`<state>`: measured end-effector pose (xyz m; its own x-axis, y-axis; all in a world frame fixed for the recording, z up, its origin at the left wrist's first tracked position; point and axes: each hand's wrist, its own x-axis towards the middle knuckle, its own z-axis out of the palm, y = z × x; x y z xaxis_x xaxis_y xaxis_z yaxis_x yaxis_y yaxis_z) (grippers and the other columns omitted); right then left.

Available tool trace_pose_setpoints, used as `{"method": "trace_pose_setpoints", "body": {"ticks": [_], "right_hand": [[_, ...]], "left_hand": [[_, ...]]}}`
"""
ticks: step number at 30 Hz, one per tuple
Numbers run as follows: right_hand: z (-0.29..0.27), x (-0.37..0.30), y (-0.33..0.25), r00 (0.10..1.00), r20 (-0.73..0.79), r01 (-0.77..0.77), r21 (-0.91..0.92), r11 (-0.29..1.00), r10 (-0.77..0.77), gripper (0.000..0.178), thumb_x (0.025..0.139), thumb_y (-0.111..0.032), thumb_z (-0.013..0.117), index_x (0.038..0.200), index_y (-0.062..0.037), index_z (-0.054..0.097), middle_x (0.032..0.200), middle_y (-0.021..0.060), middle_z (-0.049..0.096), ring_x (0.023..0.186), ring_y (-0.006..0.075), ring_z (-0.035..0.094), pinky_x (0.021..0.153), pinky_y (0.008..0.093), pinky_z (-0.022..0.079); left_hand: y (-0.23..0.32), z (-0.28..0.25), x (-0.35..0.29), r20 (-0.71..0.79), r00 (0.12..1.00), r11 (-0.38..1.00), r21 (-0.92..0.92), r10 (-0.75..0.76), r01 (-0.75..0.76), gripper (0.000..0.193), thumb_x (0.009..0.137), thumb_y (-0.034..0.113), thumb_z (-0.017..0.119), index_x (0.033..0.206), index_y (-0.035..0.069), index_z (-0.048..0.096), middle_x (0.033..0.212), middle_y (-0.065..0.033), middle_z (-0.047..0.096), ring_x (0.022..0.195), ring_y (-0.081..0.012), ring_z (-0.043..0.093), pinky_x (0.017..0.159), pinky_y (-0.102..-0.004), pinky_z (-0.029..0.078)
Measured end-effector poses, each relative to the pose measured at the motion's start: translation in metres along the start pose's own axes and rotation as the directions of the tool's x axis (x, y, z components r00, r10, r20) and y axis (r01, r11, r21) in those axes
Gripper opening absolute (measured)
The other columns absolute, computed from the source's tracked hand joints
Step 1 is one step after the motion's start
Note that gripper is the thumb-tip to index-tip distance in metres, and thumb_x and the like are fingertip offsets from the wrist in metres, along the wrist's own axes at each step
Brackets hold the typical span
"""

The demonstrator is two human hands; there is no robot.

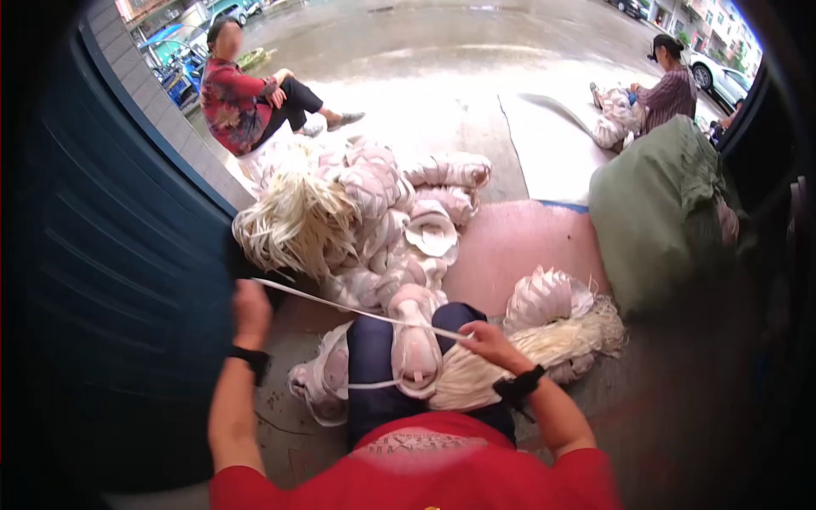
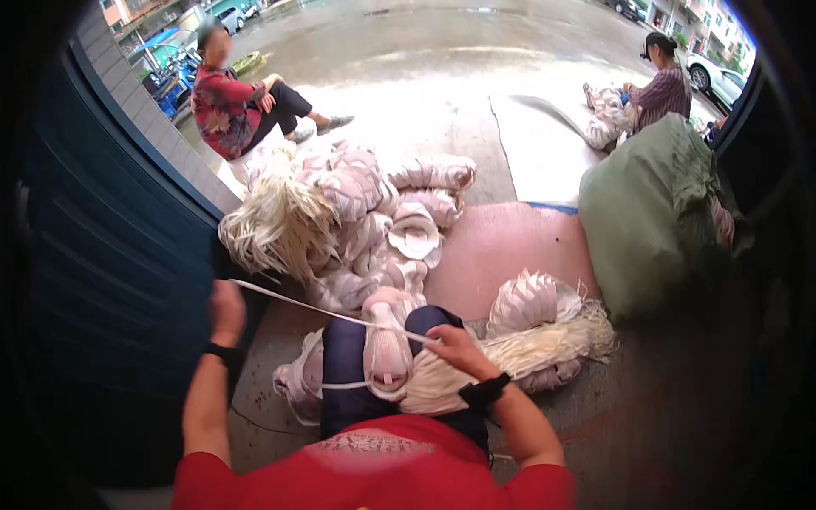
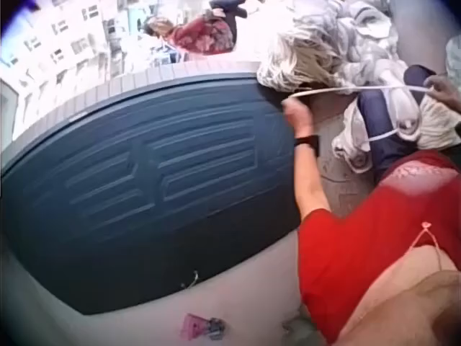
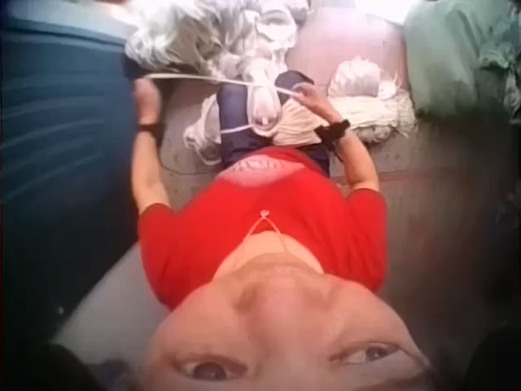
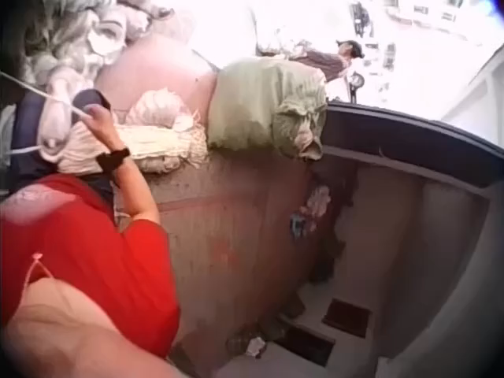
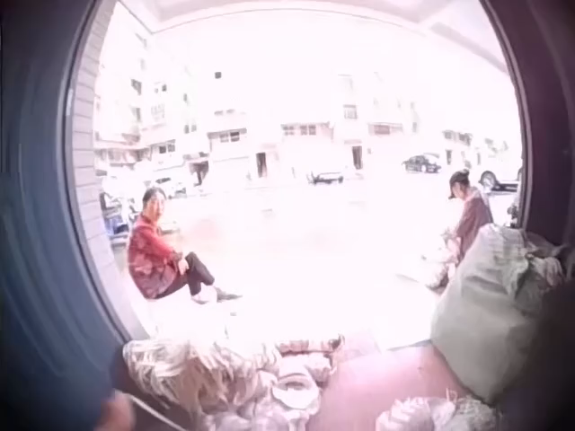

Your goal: Threading and lacing white shoe components by hand in a workshop.

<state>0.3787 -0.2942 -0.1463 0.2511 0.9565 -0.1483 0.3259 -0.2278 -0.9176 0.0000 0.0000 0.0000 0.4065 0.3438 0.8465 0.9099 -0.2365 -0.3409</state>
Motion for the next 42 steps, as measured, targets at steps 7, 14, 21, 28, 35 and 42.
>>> {"method": "trace_pose_setpoints", "body": {"ticks": [7,14,21,28,35,42], "right_hand": [[-0.129,-0.066,-0.016,0.815,-0.397,0.088,0.805,0.587,0.422,0.008,0.082,-0.013,0.055,0.086,-0.0056,0.054,0.066,-0.0044,0.048,0.055,0.0041,0.044,0.052,0.0221,0.041],[-0.238,-0.101,-0.057,0.898,-0.439,0.438,0.898,0.049,0.019,0.02,0.092,-0.016,0.04,0.099,0.0,0.049,0.056,-0.0037,0.034,0.043,0.005,0.026,0.043,0.0204,0.025],[-0.347,-0.154,-0.071,0.787,-0.558,0.568,0.822,-0.046,-0.262,0.022,0.091,-0.008,0.032,0.107,0.0048,0.042,0.086,0.0065,0.049,0.04,0.0066,0.029,0.037,0.0193,0.025],[-0.254,-0.096,-0.072,0.765,-0.643,0.475,0.589,0.654,0.024,0.033,0.089,-0.009,0.039,0.12,0.0,0.041,0.111,0.0077,0.054,0.049,0.0041,0.032,0.043,0.0154,0.03],[-0.038,-0.002,-0.02,0.91,-0.134,0.355,-0.241,0.903,-0.393,0.011,0.073,0.0,0.059,0.083,-0.0038,0.063,0.077,0.0078,0.053,0.073,0.0213,0.052,0.066,0.0281,0.043],[0.043,0.037,0.006,0.974,0.084,0.225,-0.332,0.916,-0.209,0.014,0.076,-0.015,0.054,0.078,-0.0044,0.063,0.069,0.0141,0.056,0.072,0.0312,0.053,0.066,0.0395,0.041]], "left_hand": [[-0.335,-0.017,-0.074,0.308,-0.02,-0.206,-0.584,-0.951,0.785,0.023,0.084,0.006,0.032,0.09,-0.008,0.05,0.09,-0.0154,0.058,0.071,-0.0217,0.06,0.054,-0.0252,0.047],[-0.349,-0.02,-0.063,0.777,0.121,-0.474,-0.491,-0.618,0.731,0.012,0.085,0.007,0.044,0.074,0.004,0.042,0.057,-0.0002,0.031,0.044,-0.0102,0.028,0.041,-0.0236,0.024],[-0.148,-0.007,-0.022,0.905,0.188,-0.171,-0.269,-0.381,0.948,0.009,0.085,0.017,0.053,0.082,0.01,0.049,0.056,0.0069,0.031,0.041,-0.0019,0.027,0.035,-0.018,0.023],[0.085,-0.029,-0.047,0.944,-0.018,0.004,0.018,0.33,1.0,0.031,0.074,0.007,0.059,0.104,0.0,0.054,0.076,-0.0057,0.061,0.058,-0.0098,0.058,0.048,-0.0203,0.045],[0.219,-0.04,-0.112,0.851,0.124,0.326,-0.325,0.51,0.888,0.016,0.075,0.012,0.055,0.082,-0.001,0.062,0.073,-0.012,0.063,0.061,-0.0185,0.06,0.056,-0.0293,0.047],[0.239,-0.039,-0.119,0.825,0.338,0.541,-0.556,0.454,0.631,0.019,0.075,0.015,0.047,0.077,0.002,0.061,0.075,-0.0211,0.059,0.073,-0.037,0.057,0.066,-0.0436,0.045]]}}
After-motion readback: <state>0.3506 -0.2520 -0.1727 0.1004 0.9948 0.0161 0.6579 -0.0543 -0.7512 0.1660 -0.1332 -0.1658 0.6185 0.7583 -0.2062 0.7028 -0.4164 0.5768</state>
